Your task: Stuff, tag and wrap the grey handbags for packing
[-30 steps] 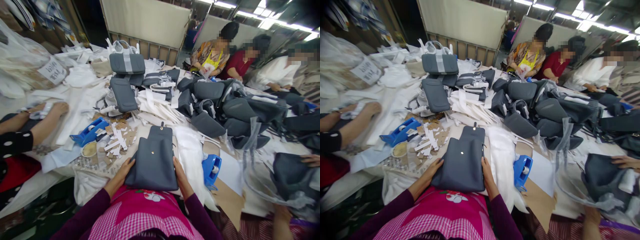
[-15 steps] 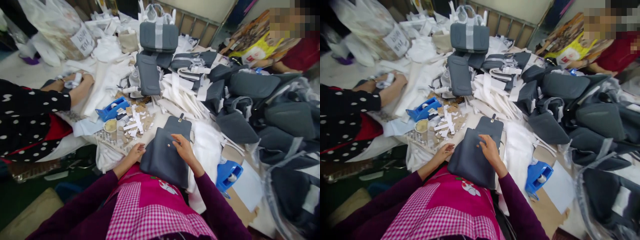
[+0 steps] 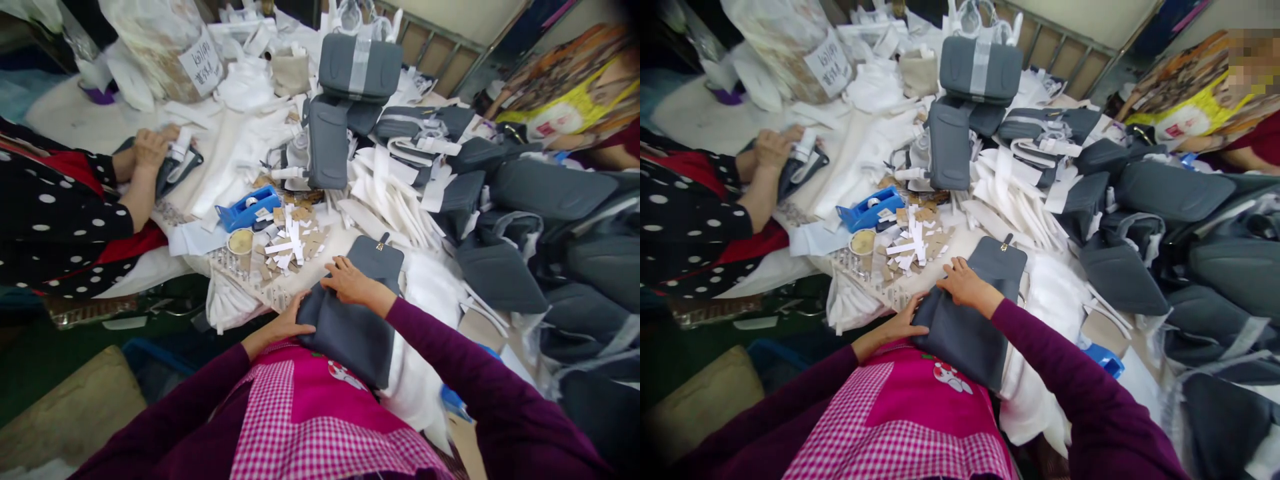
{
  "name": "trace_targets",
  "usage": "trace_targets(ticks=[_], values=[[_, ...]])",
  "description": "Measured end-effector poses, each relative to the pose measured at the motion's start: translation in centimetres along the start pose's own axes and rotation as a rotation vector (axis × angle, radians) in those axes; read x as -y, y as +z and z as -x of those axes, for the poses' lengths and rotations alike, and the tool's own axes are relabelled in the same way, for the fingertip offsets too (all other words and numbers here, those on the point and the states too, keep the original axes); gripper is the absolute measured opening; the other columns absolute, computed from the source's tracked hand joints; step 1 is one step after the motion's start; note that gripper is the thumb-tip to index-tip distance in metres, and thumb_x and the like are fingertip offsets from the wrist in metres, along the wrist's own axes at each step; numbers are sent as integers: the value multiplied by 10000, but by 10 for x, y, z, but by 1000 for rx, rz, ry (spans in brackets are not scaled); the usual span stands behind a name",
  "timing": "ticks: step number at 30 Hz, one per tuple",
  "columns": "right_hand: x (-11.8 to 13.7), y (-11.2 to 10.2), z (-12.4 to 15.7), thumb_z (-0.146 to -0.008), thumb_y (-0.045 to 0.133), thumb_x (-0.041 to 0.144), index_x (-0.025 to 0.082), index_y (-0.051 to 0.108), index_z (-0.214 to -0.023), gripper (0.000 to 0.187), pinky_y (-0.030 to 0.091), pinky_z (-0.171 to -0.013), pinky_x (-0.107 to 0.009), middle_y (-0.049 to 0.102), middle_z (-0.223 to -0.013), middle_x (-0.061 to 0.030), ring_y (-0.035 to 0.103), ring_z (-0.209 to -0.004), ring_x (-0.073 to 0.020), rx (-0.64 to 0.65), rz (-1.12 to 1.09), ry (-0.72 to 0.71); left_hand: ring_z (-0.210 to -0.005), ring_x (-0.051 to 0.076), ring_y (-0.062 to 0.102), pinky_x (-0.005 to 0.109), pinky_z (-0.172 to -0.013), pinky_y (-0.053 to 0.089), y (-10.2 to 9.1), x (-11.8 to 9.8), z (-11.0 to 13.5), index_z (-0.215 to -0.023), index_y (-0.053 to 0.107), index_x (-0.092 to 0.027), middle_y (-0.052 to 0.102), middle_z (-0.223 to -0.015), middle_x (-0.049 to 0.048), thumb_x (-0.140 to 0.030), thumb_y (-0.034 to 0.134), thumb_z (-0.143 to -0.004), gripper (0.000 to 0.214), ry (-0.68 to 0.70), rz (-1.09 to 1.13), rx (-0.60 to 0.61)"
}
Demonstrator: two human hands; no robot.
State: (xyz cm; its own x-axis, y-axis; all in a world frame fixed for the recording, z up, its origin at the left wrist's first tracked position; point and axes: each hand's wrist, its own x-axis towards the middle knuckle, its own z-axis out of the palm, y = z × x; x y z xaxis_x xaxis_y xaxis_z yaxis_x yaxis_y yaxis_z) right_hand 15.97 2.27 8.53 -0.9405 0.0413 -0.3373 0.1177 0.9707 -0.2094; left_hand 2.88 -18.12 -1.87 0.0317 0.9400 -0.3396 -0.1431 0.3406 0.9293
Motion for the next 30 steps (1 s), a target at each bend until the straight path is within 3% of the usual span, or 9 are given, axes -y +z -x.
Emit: trace_targets(ticks=[4, 7, 10, 12, 15, 20, 23, 27, 30], values=[[-14, -7, 2, -836, 617, 512, 208, 698, -936, 330, 348, -989, -471, 595, -1075, -131, 488, -1121, -325, 41, -18, 103, -1371, 325, 329, 508, -1133, 266, 4, 1, 1, -1446, 255, -225, 266, -1517, 168, -406, 802, -661, 974, -8, 6, 18], [-19, -2, -8, -849, 612, 489, 158, 687, -929, 349, 417, -912, -413, 612, -1034, -158, 554, -1025, -294, 56, 9, 288, -1343, 318, 382, 501, -1097, 328, 6, -1, 5, -1460, 224, -240, 277, -1516, 172, -386, 802, -665, 993, -42, 108, 45], [-28, 6, -21, -734, 731, 506, 130, 647, -1064, 508, 466, -824, -412, 590, -1136, -224, 537, -1090, -355, 28, 5, 527, -1336, 318, 399, 495, -1094, 334, 8, -2, 6, -1465, 226, -248, 278, -1518, 177, -367, 823, -635, 1029, -35, 143, 34], [-39, 10, -26, -656, 778, 536, 142, 639, -1086, 600, 477, -783, -422, 630, -1072, -218, 570, -1043, -364, 39, -81, 641, -1343, 318, 394, 500, -1094, 329, 7, 0, 3, -1479, 188, -260, 275, -1519, 183, -359, 833, -616, 1082, -30, 164, 19], [-63, 14, -27, -548, 853, 412, 202, 690, -973, 501, 483, -724, -353, 691, -893, -109, 641, -833, -269, 17, -374, 601, -1353, 311, 379, 501, -1103, 310, 3, 9, -5, -1481, 204, -256, 331, -1496, 177, -378, 830, -614, 1076, -18, 212, 10], [-91, 19, -21, -480, 796, 161, 232, 756, -763, 294, 452, -540, -259, 690, -672, -8, 604, -579, -170, 25, -882, 512, -1174, 287, 539, 432, -1012, 411, -5, 25, -18, -1247, 528, -174, 566, -1280, 140, -444, 720, -731, 613, -88, 285, 32], [-89, 22, -13, -506, 743, 153, 213, 768, -742, 245, 459, -533, -275, 702, -658, -20, 596, -562, -175, 58, -1188, 569, -1071, 265, 579, 382, -905, 469, -6, 31, -23, -1148, 563, -165, 609, -1174, 112, -439, 734, -713, 542, -145, 262, 8], [-78, 25, -4, -580, 691, 185, 180, 766, -891, 320, 459, -576, -260, 712, -737, -26, 588, -587, -146, -105, -1332, 545, -920, 227, 594, 320, -749, 488, -7, 34, -28, -1041, 572, -154, 628, -1016, 79, -501, 715, -701, 507, -154, 142, -48], [-72, 40, -7, -612, 680, 225, 166, 753, -927, 329, 447, -583, -251, 703, -759, -24, 578, -597, -134, -205, -1379, 506, -772, 193, 566, 292, -647, 451, -11, 38, -29, -903, 581, -156, 609, -857, 46, -554, 641, -739, 435, -134, -7, -102]])
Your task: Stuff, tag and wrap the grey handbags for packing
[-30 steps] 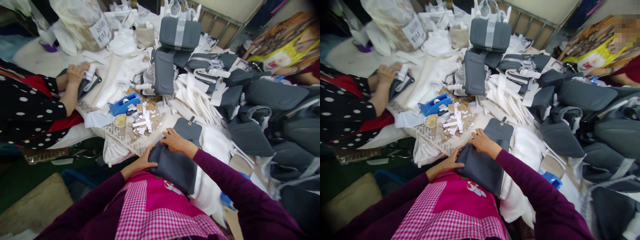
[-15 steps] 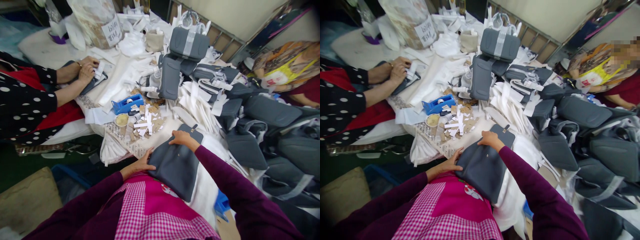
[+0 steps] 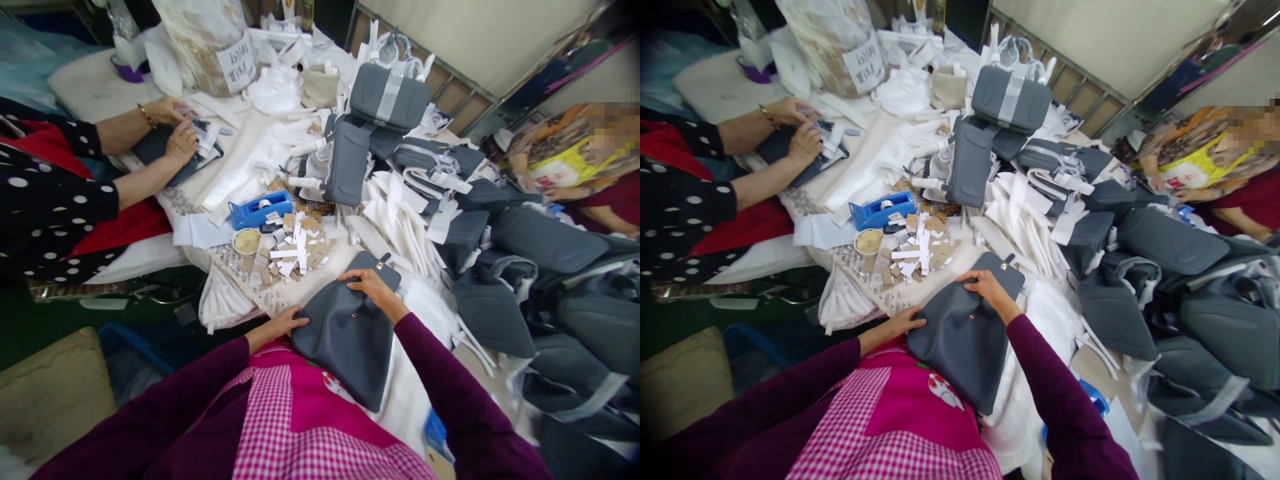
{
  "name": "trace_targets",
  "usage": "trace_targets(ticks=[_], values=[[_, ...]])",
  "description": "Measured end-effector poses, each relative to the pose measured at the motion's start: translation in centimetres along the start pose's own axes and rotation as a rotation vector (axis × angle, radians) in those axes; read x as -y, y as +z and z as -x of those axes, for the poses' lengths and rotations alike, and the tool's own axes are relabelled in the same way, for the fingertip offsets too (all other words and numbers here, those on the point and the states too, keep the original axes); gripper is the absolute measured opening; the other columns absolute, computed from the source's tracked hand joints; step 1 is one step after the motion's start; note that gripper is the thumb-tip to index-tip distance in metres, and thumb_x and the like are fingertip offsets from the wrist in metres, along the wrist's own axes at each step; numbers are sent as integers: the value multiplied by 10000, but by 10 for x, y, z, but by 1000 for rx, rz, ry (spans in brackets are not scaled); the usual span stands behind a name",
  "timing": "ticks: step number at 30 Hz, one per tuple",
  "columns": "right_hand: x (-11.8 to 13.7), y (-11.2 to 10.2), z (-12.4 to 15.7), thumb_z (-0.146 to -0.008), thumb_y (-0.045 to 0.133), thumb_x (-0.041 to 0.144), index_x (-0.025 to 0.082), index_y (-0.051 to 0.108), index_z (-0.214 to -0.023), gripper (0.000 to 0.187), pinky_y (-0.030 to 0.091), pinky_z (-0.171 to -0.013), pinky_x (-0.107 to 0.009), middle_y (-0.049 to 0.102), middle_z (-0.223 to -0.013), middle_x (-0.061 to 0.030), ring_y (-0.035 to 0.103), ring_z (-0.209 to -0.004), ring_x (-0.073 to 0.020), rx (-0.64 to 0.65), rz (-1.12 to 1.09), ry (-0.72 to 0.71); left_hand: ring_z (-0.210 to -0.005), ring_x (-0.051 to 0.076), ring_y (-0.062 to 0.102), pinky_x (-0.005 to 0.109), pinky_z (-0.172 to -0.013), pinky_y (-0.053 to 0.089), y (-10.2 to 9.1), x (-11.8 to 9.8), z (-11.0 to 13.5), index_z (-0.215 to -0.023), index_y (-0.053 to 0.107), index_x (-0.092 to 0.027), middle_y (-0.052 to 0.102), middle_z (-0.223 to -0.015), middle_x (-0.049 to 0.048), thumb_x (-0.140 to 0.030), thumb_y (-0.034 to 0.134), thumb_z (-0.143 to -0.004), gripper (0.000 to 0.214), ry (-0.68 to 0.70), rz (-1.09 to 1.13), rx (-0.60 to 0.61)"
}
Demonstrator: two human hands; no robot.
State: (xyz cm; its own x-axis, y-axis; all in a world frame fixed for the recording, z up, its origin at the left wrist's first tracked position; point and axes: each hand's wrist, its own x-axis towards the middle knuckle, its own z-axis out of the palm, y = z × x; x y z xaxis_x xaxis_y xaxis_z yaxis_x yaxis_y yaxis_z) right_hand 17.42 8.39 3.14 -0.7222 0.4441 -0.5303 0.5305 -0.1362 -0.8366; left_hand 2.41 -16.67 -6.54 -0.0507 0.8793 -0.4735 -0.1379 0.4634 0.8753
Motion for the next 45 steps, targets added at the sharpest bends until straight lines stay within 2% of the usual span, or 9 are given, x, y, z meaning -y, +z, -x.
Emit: trace_targets(ticks=[5, 11, 14, 17, 20, 25, 36, 42, 45], values=[[-35, 23, -28, -622, 651, 278, 170, 737, -926, 333, 425, -601, -248, 696, -797, -16, 547, -622, -129, -145, -52, -56, -632, 158, 461, 283, -593, 369, -12, 13, -4, -670, 501, -195, 500, -646, -12, -602, 605, -717, 422, 12, -105, -116], [-50, 22, -55, -587, 659, 243, 166, 746, -883, 319, 390, -579, -235, 689, -765, -7, 499, -582, -108, -60, -80, -19, -591, 152, 435, 280, -576, 360, -17, 14, -3, -587, 451, -204, 465, -571, -30, -563, 620, -684, 408, -12, -195, -191], [-52, 14, -61, -583, 668, 236, 160, 742, -884, 319, 392, -566, -234, 684, -742, -4, 501, -561, -105, -9, -106, 9, -638, 170, 480, 297, -620, 397, -22, -2, -3, -633, 507, -197, 515, -629, -13, -455, 681, -660, 312, -14, -236, -255], [-58, 11, -65, -583, 683, 249, 157, 730, -904, 337, 404, -557, -236, 681, -734, -4, 516, -549, -105, 23, -157, 37, -809, 204, 549, 328, -741, 440, -23, -27, -9, -865, 605, -183, 592, -848, 40, -409, 684, -695, 293, 22, -238, -320], [-64, 10, -67, -586, 698, 271, 160, 719, -943, 374, 408, -542, -236, 671, -699, 4, 515, -526, -104, 41, -215, 53, -918, 221, 583, 345, -827, 449, -15, -54, -23, -1088, 608, -166, 618, -984, 77, -477, 664, -736, 473, 20, -135, -199], [-69, 8, -68, -560, 729, 265, 159, 721, -915, 371, 405, -532, -228, 673, -690, 8, 511, -518, -96, 34, -296, 46, -858, 229, 592, 338, -759, 453, 5, -75, -43, -1067, 616, -137, 630, -908, 64, -540, 748, -631, 607, -73, -135, -147], [-48, -4, -60, -653, 695, 361, 179, 684, -879, 291, 406, -554, -233, 652, -746, -7, 491, -549, -96, -165, -359, -58, -651, 152, 483, 281, -610, 371, 20, -53, -53, -848, 495, -186, 499, -692, -39, -216, 688, -588, 325, -30, -174, -171], [-12, -10, -52, -700, 718, 344, 229, 669, -1113, 432, 441, -769, -283, 598, -938, -17, 540, -799, -148, 43, 294, -315, -673, 142, 421, 277, -630, 328, 25, -58, -48, -810, 421, -212, 423, -717, -53, -138, 625, -605, 299, 27, -214, -176], [-3, -2, -47, -626, 787, 297, 276, 691, -1081, 465, 435, -820, -307, 601, -986, -25, 560, -883, -187, 113, 619, -267, -688, 145, 416, 284, -651, 337, 28, -60, -48, -829, 411, -213, 417, -749, -47, -138, 613, -630, 294, 37, -234, -174]])
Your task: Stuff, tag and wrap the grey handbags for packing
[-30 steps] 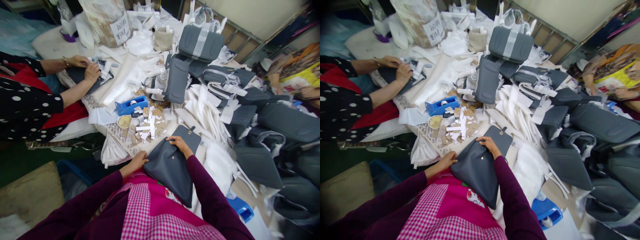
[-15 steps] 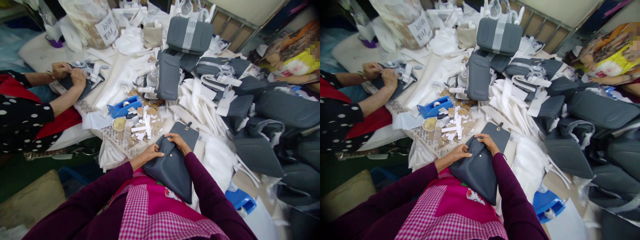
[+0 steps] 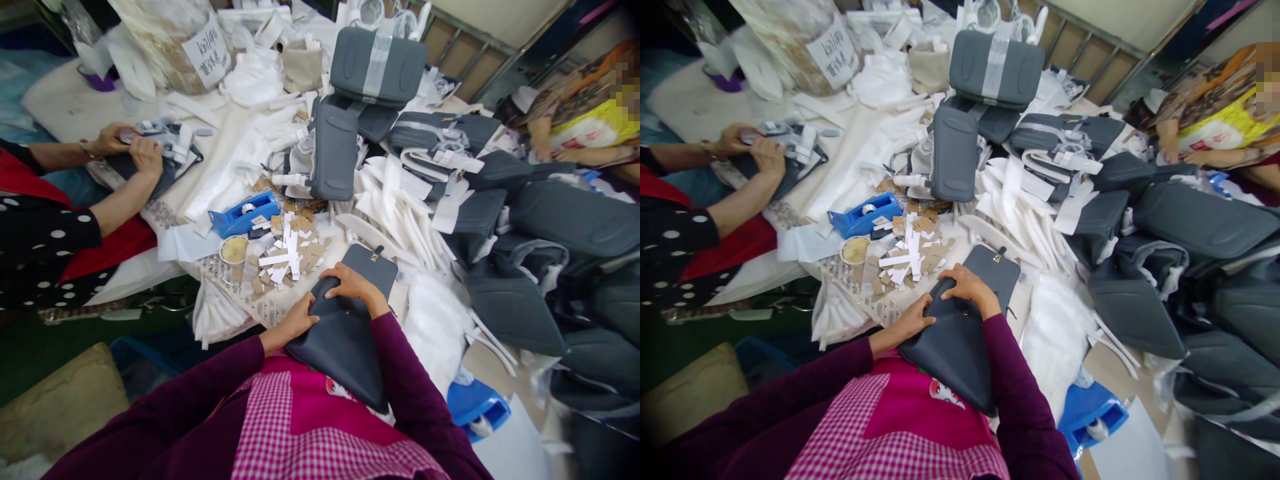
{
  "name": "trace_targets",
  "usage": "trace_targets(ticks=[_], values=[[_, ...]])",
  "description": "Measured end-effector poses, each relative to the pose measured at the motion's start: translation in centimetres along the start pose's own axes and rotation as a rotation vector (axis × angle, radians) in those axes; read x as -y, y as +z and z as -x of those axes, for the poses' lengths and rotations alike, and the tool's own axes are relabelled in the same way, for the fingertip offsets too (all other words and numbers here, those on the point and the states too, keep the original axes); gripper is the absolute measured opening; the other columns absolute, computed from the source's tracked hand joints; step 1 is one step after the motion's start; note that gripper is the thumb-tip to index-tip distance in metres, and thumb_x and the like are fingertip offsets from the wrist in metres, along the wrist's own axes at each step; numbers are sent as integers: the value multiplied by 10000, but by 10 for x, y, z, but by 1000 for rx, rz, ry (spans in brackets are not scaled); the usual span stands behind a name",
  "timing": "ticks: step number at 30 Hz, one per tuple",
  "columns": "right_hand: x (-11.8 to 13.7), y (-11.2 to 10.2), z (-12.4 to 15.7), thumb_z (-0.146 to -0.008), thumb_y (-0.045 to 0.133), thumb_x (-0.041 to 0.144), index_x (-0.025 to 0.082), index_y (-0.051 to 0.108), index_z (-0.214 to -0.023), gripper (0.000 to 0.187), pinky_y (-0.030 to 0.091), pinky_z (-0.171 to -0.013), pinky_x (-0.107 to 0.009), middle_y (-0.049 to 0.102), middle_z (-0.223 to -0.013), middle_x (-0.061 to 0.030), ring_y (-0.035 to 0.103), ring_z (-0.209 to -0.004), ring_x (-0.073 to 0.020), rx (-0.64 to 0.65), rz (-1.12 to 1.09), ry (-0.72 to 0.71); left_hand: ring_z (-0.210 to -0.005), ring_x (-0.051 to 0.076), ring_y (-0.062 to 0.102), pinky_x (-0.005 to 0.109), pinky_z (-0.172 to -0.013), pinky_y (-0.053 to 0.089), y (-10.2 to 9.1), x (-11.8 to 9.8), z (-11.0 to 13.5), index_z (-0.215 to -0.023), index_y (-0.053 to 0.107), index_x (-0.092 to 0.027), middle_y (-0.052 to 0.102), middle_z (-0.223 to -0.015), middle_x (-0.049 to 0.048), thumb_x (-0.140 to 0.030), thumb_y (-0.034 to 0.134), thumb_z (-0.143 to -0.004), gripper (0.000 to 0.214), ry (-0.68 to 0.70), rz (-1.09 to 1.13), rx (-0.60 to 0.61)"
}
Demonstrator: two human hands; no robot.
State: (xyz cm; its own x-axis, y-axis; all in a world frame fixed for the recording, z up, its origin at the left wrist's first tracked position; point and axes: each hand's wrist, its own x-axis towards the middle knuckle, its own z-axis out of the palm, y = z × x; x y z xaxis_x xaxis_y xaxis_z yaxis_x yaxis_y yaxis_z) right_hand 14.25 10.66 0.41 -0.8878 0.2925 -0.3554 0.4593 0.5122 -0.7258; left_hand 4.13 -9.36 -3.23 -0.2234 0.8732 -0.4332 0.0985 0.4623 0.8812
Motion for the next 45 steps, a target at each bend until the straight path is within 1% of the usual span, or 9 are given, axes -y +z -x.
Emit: trace_targets(ticks=[4, 11, 14, 18, 24, 32, 38, 42, 45], values=[[7, 6, 3, -638, 757, 211, 281, 724, -950, 322, 426, -719, -280, 678, -882, -9, 596, -816, -200, -6, 123, 134, -726, 151, 427, 290, -688, 358, 2, 0, 2, -856, 414, -209, 420, -780, -38, -173, 637, -645, 309, -6, 28, -34], [-10, 18, 3, -694, 665, 145, 211, 719, -745, 100, 436, -683, -243, 702, -720, 16, 620, -690, -151, -243, -180, 123, -876, 199, 525, 316, -781, 409, -12, -15, 20, -1025, 482, -195, 535, -932, 21, -385, 736, -631, 505, -205, 355, 95], [-21, 23, -1, -692, 664, 155, 220, 724, -740, 101, 447, -711, -261, 716, -737, 15, 633, -708, -163, -325, -244, 133, -965, 228, 529, 339, -854, 400, -20, -19, 28, -1055, 515, -187, 566, -986, 51, -422, 749, -606, 558, -264, 333, 118], [-29, 27, -4, -685, 655, 168, 232, 732, -755, 122, 459, -782, -296, 734, -793, 6, 651, -772, -185, -376, -331, 132, -959, 233, 533, 341, -848, 410, -22, -16, 34, -996, 549, -173, 584, -993, 61, -450, 747, -597, 524, -272, 213, 145], [-33, 26, 2, -671, 635, 215, 204, 741, -762, 139, 453, -771, -297, 726, -783, -12, 638, -763, -185, -375, -539, 72, -843, 190, 491, 308, -776, 409, -17, -12, 31, -868, 545, -187, 533, -847, 1, -408, 749, -581, 415, -178, 32, 147], [-41, 30, 4, -643, 687, 258, 202, 712, -777, 148, 426, -701, -272, 675, -762, 6, 571, -693, -153, -486, -809, 108, -714, 140, 397, 266, -653, 324, -30, -8, 39, -835, 479, -191, 420, -747, -48, -419, 733, -614, 407, -93, -69, 219], [-45, 31, 3, -628, 741, 274, 217, 660, -884, 275, 397, -605, -236, 598, -740, 31, 502, -610, -113, -490, -1060, 74, -670, 137, 396, 274, -630, 306, -28, 0, 42, -739, 427, -196, 384, -702, -48, -471, 600, -719, 325, -62, -41, 193], [-45, 28, 4, -624, 761, 269, 228, 649, -914, 313, 406, -608, -230, 587, -762, 31, 510, -633, -114, -502, -1111, 40, -747, 162, 429, 286, -675, 340, -28, -5, 30, -711, 428, -198, 425, -772, -17, -416, 627, -683, 296, 9, -163, 136], [-46, 29, 4, -625, 766, 295, 249, 628, -944, 351, 433, -616, -247, 592, -775, 33, 524, -630, -124, -526, -1159, 32, -804, 177, 442, 299, -724, 366, -26, -20, 7, -772, 462, -196, 451, -844, 0, -452, 681, -667, 353, 112, -272, 50]])
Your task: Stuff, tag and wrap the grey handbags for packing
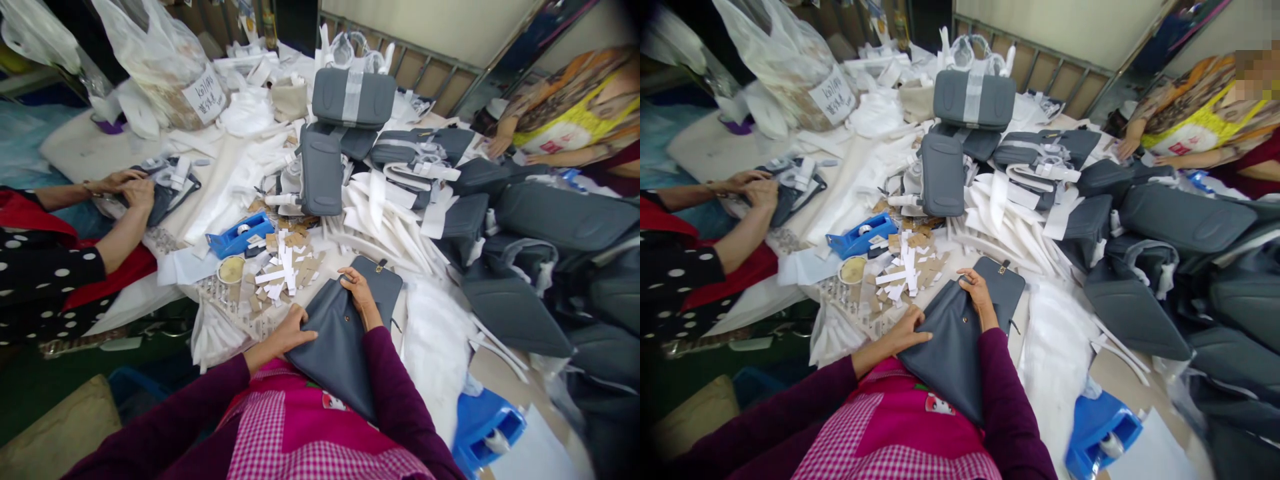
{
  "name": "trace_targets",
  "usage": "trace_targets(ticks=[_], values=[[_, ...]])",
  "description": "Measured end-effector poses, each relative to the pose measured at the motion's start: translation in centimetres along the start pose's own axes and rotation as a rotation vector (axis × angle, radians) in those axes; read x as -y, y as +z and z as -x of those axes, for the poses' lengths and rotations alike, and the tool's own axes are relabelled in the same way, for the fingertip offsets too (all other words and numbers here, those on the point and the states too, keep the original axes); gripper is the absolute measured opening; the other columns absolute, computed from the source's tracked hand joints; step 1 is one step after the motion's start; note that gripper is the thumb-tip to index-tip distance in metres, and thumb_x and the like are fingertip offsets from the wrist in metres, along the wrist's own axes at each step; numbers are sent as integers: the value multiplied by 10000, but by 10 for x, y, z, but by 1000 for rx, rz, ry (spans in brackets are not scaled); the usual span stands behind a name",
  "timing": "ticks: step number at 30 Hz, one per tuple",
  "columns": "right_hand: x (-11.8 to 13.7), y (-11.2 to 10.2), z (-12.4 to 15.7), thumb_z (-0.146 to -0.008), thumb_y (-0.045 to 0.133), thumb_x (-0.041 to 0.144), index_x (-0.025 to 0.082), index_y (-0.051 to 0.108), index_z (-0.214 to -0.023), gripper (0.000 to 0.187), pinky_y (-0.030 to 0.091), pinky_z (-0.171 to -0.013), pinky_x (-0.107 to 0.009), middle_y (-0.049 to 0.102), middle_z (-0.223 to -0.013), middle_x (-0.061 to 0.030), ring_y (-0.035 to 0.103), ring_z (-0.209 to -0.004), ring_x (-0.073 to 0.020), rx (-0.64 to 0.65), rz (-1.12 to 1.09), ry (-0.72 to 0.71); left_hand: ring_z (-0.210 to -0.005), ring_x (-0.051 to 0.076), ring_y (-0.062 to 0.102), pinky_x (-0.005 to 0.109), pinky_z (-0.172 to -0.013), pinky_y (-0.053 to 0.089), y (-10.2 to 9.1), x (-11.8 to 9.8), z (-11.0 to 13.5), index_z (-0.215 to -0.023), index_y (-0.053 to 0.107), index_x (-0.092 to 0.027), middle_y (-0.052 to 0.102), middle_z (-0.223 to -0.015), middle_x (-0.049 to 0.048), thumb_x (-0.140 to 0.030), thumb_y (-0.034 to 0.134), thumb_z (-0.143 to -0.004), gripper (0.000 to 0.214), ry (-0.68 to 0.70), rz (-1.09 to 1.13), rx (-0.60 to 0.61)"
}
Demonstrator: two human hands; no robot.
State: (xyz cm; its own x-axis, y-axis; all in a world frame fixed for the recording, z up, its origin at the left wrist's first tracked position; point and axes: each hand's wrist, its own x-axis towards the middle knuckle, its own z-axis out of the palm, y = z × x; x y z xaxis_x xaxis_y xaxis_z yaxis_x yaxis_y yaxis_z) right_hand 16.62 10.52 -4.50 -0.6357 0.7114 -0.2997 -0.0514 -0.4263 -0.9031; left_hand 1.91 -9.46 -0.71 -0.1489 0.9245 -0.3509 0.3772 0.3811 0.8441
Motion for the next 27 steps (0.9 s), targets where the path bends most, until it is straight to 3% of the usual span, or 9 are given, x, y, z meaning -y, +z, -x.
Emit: trace_targets(ticks=[3, 6, 10, 12, 14, 16, 18, 22, 27], values=[[-3, 2, 0, -624, 773, 333, 256, 609, -972, 393, 449, -614, -259, 598, -768, 30, 536, -624, -133, 10, -34, 1, -741, 167, 445, 293, -683, 365, 0, -13, -34, -789, 472, -195, 460, -797, -12, -515, 697, -673, 408, 22, -50, -41], [1, 7, -2, -634, 758, 351, 252, 594, -1014, 425, 451, -596, -261, 589, -733, 33, 534, -605, -136, 40, -19, 10, -703, 163, 456, 289, -673, 368, 2, -21, -64, -658, 452, -194, 453, -707, -24, -451, 720, -661, 371, 44, -87, -41], [30, 1, 13, -687, 668, 291, 229, 633, -1068, 387, 477, -795, -321, 615, -823, 4, 583, -776, -172, -13, 291, -173, -752, 190, 500, 318, -745, 409, 7, -25, -75, -594, 470, -189, 484, -709, 0, -384, 672, -702, 301, 109, -117, -32], [45, -13, 39, -729, 604, 257, 225, 642, -1094, 368, 423, -950, -359, 632, -989, -36, 574, -967, -202, -232, 472, -339, -847, 220, 532, 349, -822, 429, 11, -23, -73, -674, 555, -182, 543, -811, 36, -372, 641, -728, 216, 172, -84, -52], [49, -31, 77, -782, 529, 256, 219, 630, -1105, 340, 387, -1008, -385, 606, -1136, -71, 538, -1080, -217, -563, 543, -423, -959, 248, 549, 384, -908, 429, 16, -20, -71, -799, 623, -179, 583, -943, 70, -350, 630, -730, 184, 207, -24, -97], [39, -45, 119, -802, 490, 277, 202, 610, -1105, 334, 410, -981, -403, 599, -1154, -95, 545, -1062, -223, -868, 498, -372, -1057, 267, 546, 412, -983, 408, 20, -17, -71, -895, 646, -184, 592, -1059, 90, -329, 638, -712, 233, 196, 16, -147], [20, -50, 154, -782, 513, 307, 181, 598, -1100, 353, 446, -930, -410, 618, -1104, -110, 570, -998, -230, -1032, 390, -241, -1118, 280, 537, 428, -1033, 379, 25, -14, -73, -941, 650, -185, 594, -1125, 102, -333, 653, -693, 289, 179, 34, -179], [-10, -34, 185, -786, 554, 361, 173, 611, -1119, 387, 478, -911, -402, 651, -1106, -124, 604, -993, -241, -962, 200, -69, -1117, 281, 559, 426, -1044, 381, 31, -13, -73, -1003, 649, -172, 624, -1142, 107, -397, 657, -709, 370, 140, 99, -153], [-3, -9, 181, -730, 662, 386, 188, 598, -1193, 508, 426, -1004, -426, 606, -1232, -118, 554, -1127, -271, -953, 370, -43, -999, 278, 625, 422, -932, 471, 29, -27, -62, -1090, 630, -161, 674, -1091, 96, -458, 706, -672, 518, -16, 210, -105]])
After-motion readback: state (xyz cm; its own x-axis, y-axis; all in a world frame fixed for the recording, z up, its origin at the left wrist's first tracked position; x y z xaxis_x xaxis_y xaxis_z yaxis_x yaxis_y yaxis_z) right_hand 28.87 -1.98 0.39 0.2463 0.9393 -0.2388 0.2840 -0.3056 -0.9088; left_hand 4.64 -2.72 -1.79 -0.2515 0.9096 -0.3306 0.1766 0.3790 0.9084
